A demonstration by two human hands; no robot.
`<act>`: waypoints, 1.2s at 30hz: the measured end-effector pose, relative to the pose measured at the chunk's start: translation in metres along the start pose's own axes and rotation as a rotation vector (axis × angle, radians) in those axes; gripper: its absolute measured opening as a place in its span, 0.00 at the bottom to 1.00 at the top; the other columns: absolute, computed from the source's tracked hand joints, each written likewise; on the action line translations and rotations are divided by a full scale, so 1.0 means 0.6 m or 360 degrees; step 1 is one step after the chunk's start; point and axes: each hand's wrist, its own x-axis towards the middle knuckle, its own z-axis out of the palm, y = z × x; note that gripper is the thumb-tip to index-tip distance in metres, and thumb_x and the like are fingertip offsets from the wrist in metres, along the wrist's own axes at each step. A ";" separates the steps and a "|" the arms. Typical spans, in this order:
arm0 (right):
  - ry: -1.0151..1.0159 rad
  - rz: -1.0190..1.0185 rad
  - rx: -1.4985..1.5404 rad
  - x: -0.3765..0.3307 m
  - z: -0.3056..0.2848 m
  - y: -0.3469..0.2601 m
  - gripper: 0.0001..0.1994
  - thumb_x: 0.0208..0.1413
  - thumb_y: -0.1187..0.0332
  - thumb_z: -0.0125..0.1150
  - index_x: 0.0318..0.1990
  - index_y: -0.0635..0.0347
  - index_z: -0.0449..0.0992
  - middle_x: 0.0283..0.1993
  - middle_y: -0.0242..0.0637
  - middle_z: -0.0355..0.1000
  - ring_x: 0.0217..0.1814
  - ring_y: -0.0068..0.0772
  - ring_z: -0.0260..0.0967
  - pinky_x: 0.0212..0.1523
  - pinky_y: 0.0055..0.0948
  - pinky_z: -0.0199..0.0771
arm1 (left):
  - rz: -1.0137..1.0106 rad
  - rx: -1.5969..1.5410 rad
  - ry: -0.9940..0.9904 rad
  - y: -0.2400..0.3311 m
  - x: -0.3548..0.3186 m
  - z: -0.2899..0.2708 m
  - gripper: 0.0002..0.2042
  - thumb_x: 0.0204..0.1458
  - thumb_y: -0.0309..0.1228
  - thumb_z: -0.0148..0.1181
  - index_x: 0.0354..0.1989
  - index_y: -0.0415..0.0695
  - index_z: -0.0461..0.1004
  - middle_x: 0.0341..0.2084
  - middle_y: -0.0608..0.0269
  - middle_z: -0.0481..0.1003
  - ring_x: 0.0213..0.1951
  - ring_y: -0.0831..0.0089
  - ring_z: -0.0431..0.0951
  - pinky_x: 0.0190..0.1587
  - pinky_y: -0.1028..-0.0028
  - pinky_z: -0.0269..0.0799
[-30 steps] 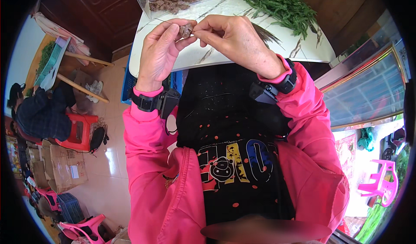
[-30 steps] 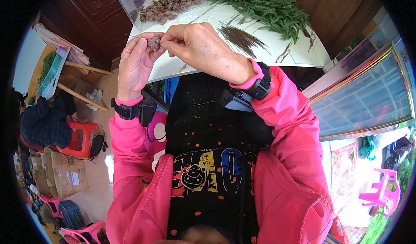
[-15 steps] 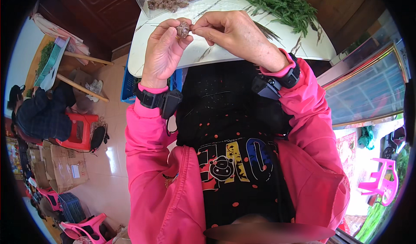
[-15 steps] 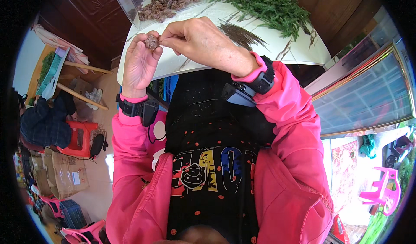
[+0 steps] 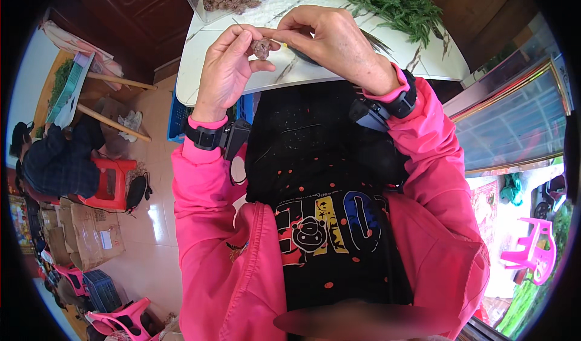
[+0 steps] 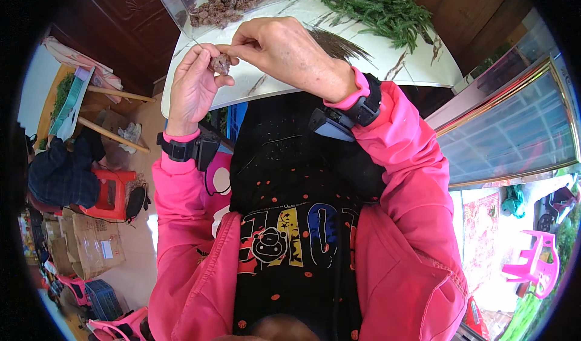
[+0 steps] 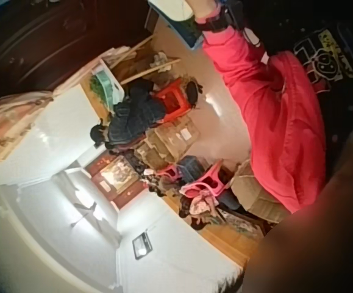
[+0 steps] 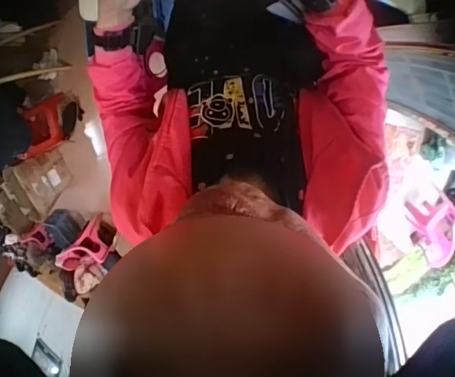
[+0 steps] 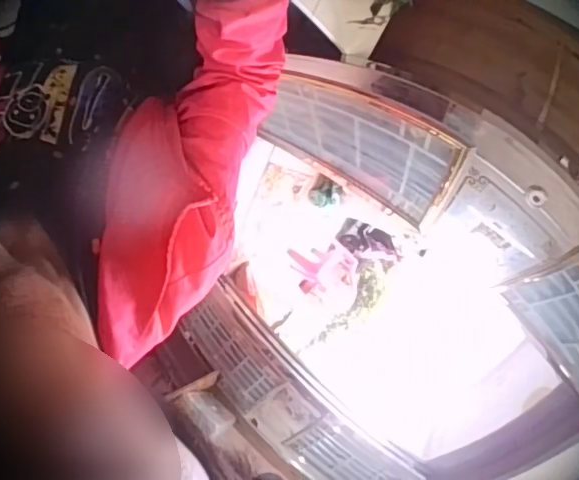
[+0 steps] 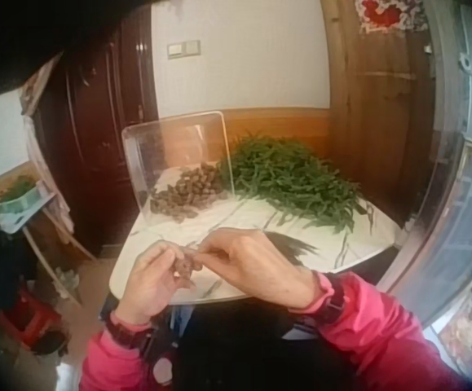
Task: Trimming plant pieces and placing them into a container using pliers.
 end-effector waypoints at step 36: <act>-0.0124 -0.0088 0.0031 0.000 0.024 0.054 0.08 0.56 0.69 0.62 0.37 0.65 0.81 0.29 0.34 0.75 0.34 0.24 0.73 0.37 0.22 0.73 | -0.0008 0.1624 0.0153 -0.035 -0.010 0.023 0.11 0.59 0.29 0.55 0.44 0.36 0.75 0.32 0.64 0.78 0.28 0.79 0.72 0.33 0.77 0.69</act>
